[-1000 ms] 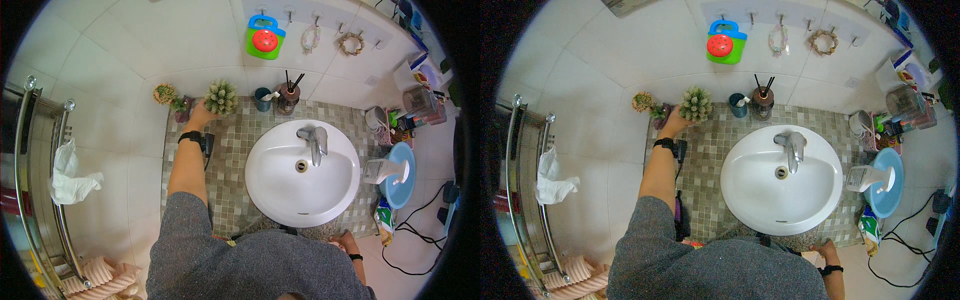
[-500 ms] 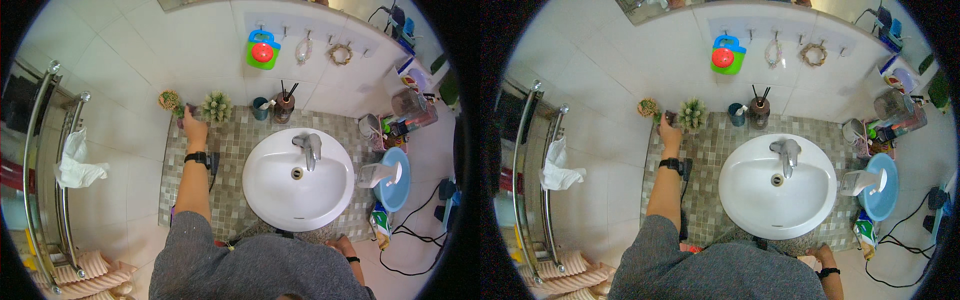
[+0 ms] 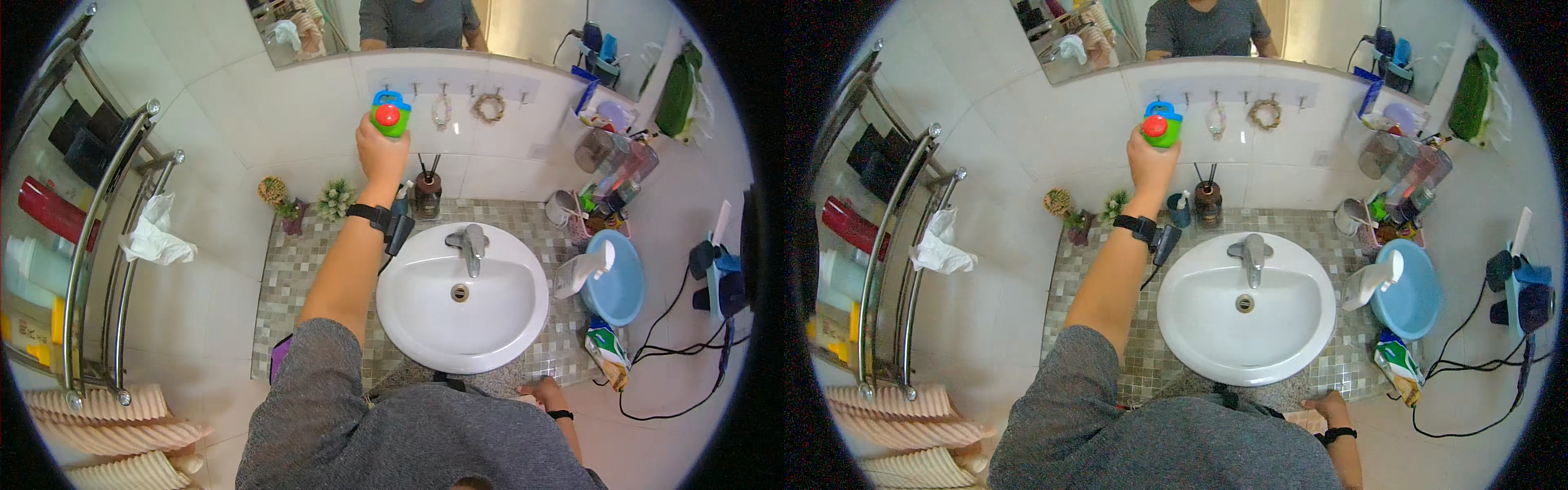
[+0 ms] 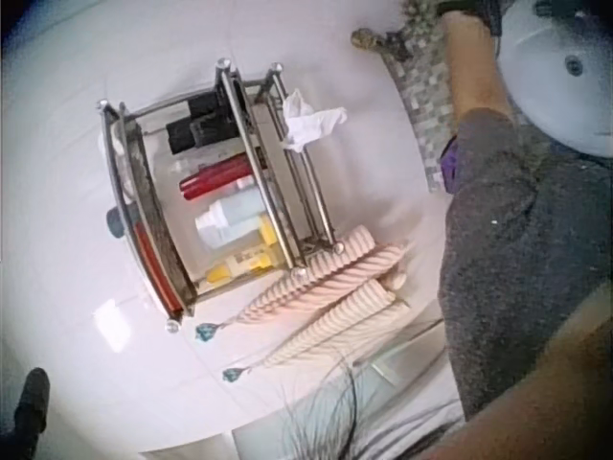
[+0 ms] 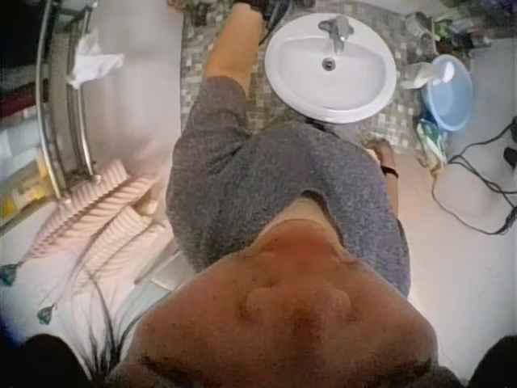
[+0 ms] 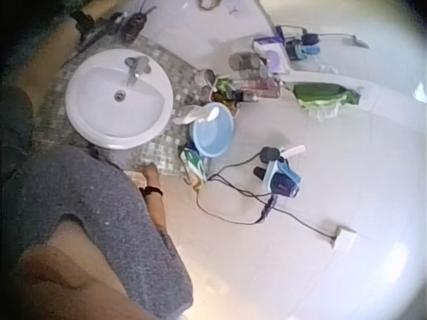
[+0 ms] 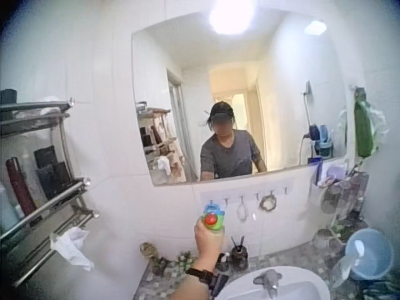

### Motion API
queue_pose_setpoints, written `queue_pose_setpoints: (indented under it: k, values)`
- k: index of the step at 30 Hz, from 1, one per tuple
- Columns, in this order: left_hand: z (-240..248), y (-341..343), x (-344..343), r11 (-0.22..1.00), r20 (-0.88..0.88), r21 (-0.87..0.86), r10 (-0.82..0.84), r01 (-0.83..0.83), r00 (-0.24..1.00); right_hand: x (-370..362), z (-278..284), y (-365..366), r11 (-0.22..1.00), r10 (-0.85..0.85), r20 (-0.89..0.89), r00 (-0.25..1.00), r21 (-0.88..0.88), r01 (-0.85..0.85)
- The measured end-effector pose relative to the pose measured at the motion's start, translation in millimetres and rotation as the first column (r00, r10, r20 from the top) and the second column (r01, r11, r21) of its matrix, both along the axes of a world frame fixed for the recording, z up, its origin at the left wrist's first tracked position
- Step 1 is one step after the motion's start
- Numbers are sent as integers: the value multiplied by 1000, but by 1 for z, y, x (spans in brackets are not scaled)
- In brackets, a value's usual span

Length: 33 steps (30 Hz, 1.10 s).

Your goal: Cleaning a bathroom sink area, wall switches, and mirror.

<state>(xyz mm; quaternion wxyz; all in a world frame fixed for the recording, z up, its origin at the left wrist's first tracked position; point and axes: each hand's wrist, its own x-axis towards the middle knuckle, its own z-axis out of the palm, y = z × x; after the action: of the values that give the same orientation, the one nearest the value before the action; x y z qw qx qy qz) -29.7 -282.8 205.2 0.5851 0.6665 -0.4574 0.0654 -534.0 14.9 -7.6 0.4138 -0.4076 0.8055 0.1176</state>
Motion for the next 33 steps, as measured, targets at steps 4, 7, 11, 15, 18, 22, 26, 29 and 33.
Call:
queue_pose_setpoints:
  k: [4,7,11,15,18,22,26,29,33]
  values:
    - [23,8,-4,998,-15,8,56,-56,998,-5,-4,6,999,7,38,999,-31,-6]
    - [31,21,7,996,12,-70,62,-61,998,-2,4,2,996,65,-4,998,56,-64]
    - [21,62,30,942,-299,-222,-310,251,902,-2,7,3,994,95,-21,995,62,-94]
    - [-7,128,58,866,-544,-222,-492,448,679,7,17,9,991,104,-55,993,-78,-108]
    - [-15,171,50,822,-607,-210,-534,529,589,-3,7,10,992,88,-16,996,-87,-89]
    - [-16,221,39,707,-659,-247,-624,663,420,16,33,0,992,125,-49,991,27,-124]
    - [-10,246,31,706,-664,-288,-634,648,396,33,49,6,995,49,-79,996,-87,-55]
    - [-3,256,28,681,-634,-348,-677,644,373,38,61,4,996,60,5,998,-69,-60]
    - [-12,272,30,699,-639,-279,-647,659,416,36,63,6,990,96,-57,994,-95,-101]
